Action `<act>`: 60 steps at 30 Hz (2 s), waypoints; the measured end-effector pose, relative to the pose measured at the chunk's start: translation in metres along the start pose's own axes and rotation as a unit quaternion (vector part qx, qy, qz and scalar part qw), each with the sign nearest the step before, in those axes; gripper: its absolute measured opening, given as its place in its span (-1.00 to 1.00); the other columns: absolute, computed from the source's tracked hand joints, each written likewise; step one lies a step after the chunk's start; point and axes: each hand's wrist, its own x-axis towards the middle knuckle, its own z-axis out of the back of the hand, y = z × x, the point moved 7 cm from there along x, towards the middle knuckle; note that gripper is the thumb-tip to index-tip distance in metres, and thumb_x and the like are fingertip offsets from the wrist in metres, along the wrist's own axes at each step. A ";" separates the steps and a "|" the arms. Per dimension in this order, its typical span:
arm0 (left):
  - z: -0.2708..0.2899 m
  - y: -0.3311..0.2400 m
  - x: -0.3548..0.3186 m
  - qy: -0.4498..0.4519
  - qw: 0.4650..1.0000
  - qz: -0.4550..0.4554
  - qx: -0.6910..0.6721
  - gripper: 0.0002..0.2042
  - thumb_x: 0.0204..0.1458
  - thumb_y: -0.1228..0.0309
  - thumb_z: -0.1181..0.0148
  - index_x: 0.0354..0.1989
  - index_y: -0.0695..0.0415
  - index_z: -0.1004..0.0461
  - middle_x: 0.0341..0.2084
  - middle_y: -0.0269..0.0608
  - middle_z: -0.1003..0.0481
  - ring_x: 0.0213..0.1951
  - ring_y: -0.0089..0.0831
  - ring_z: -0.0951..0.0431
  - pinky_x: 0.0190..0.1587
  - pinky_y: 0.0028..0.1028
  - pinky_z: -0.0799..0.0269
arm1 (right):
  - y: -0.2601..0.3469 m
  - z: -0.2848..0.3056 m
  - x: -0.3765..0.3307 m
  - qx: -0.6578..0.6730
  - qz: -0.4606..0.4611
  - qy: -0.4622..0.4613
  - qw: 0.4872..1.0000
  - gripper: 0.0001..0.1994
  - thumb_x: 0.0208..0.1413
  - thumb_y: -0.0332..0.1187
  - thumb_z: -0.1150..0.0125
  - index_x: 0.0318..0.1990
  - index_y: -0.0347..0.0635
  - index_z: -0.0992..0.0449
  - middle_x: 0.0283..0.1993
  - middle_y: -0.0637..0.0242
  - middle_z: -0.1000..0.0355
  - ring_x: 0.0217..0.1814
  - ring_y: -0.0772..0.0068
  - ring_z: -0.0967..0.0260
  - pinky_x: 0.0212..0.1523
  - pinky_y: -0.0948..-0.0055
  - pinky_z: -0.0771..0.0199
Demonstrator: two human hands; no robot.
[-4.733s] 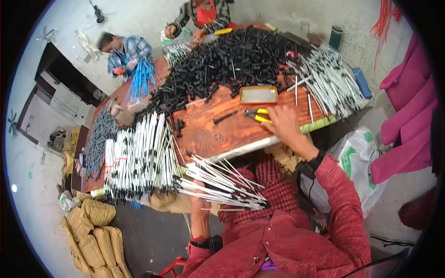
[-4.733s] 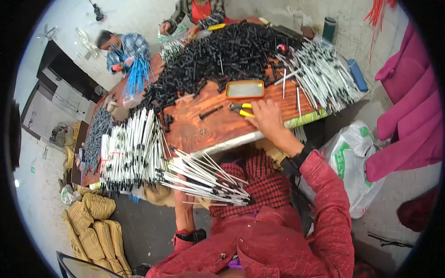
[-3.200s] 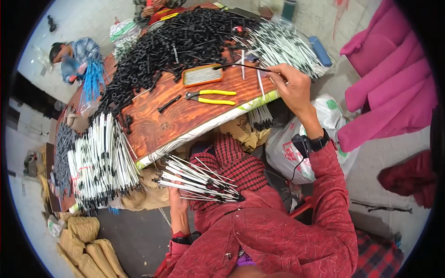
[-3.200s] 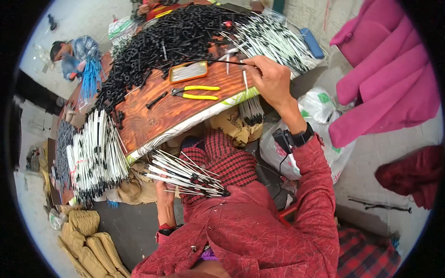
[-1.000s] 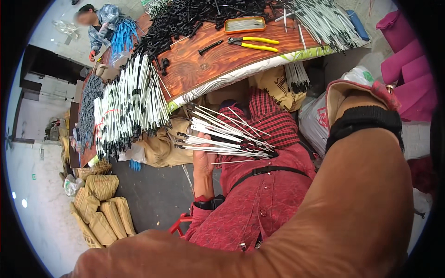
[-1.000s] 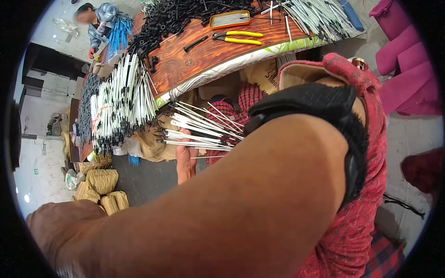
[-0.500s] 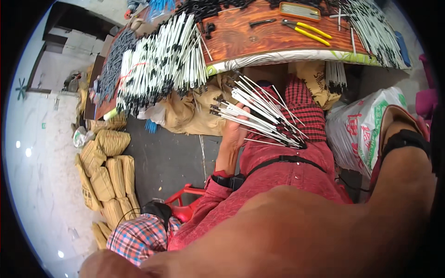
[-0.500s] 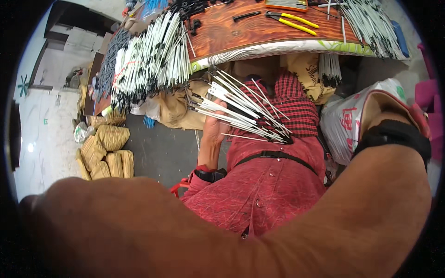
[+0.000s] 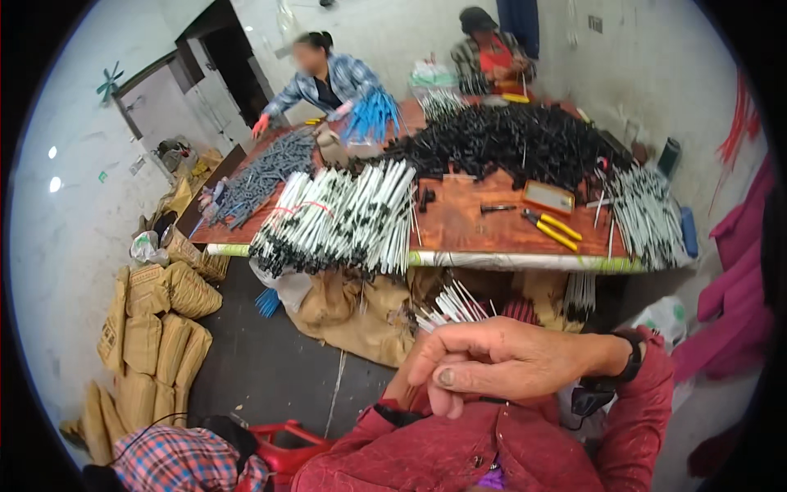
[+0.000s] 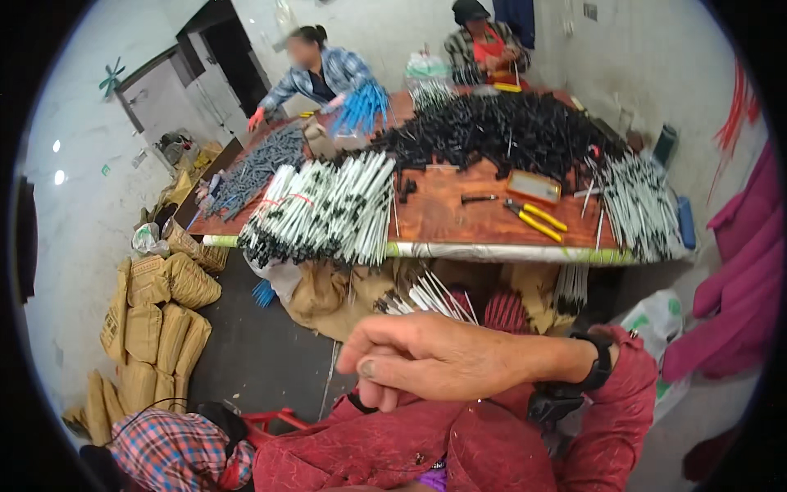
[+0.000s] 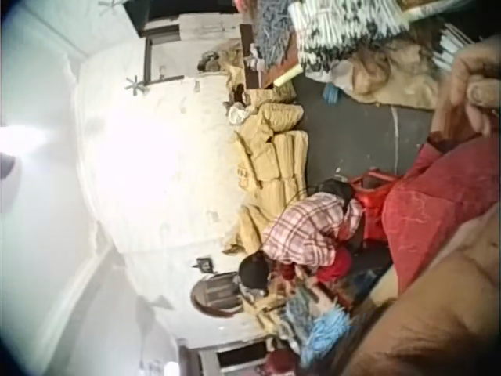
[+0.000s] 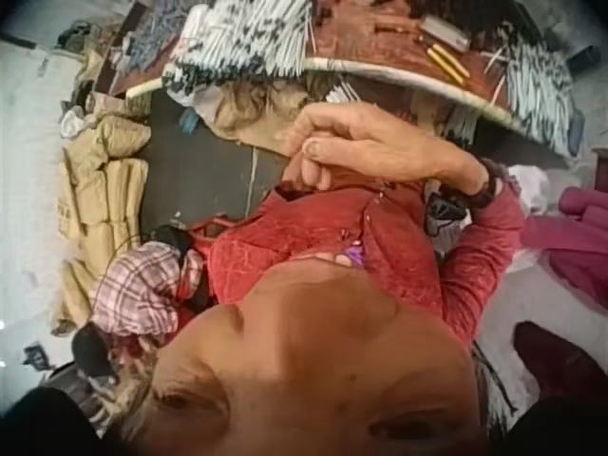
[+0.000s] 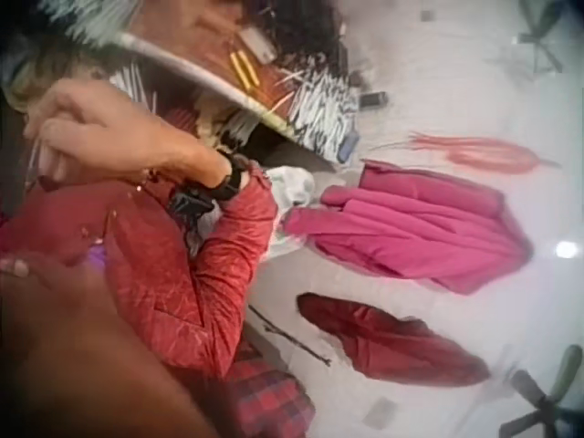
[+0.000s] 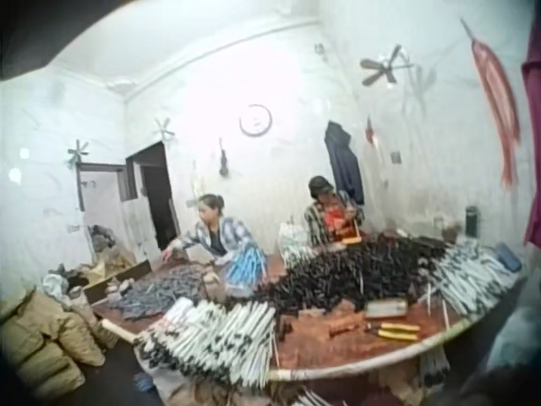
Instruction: Cutting and organizing bundles of electrical wires on a production table.
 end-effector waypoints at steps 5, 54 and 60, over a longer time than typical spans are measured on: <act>0.022 0.060 -0.147 -0.011 0.991 0.118 0.067 -0.73 0.21 0.34 -0.15 0.02 0.19 -0.47 -0.18 -0.37 -0.53 -0.17 -0.59 -0.49 -0.09 -0.46 -0.45 | -0.013 0.006 0.000 -0.036 0.002 -0.016 0.999 -0.76 0.36 -0.39 0.03 0.06 -0.34 -0.38 -0.27 0.27 -0.52 -0.23 0.53 -0.49 -0.14 0.46 -0.55; 0.062 0.095 -0.068 -0.038 0.990 0.023 -0.136 -0.58 0.08 0.46 -0.26 0.14 0.28 -0.43 -0.41 -0.51 -0.42 -0.40 -0.69 -0.39 -0.33 -0.63 -0.35 | -0.188 0.176 -0.073 -0.321 0.060 -0.384 0.864 -0.37 0.18 -0.27 -0.32 0.32 -0.34 -0.20 0.01 0.18 -0.43 -0.03 0.44 -0.45 0.00 0.42 -0.50; 0.051 0.116 -0.059 -0.031 0.994 0.033 -0.102 -0.65 0.17 0.40 -0.24 0.10 0.27 -0.45 -0.08 -0.24 -0.54 -0.02 -0.38 -0.55 0.08 -0.37 -0.49 | -0.257 0.144 -0.061 0.096 -0.061 -0.275 0.955 -0.19 0.08 -0.26 -0.41 0.40 -0.25 -0.07 0.13 0.19 -0.33 0.18 0.44 -0.31 0.15 0.35 -0.40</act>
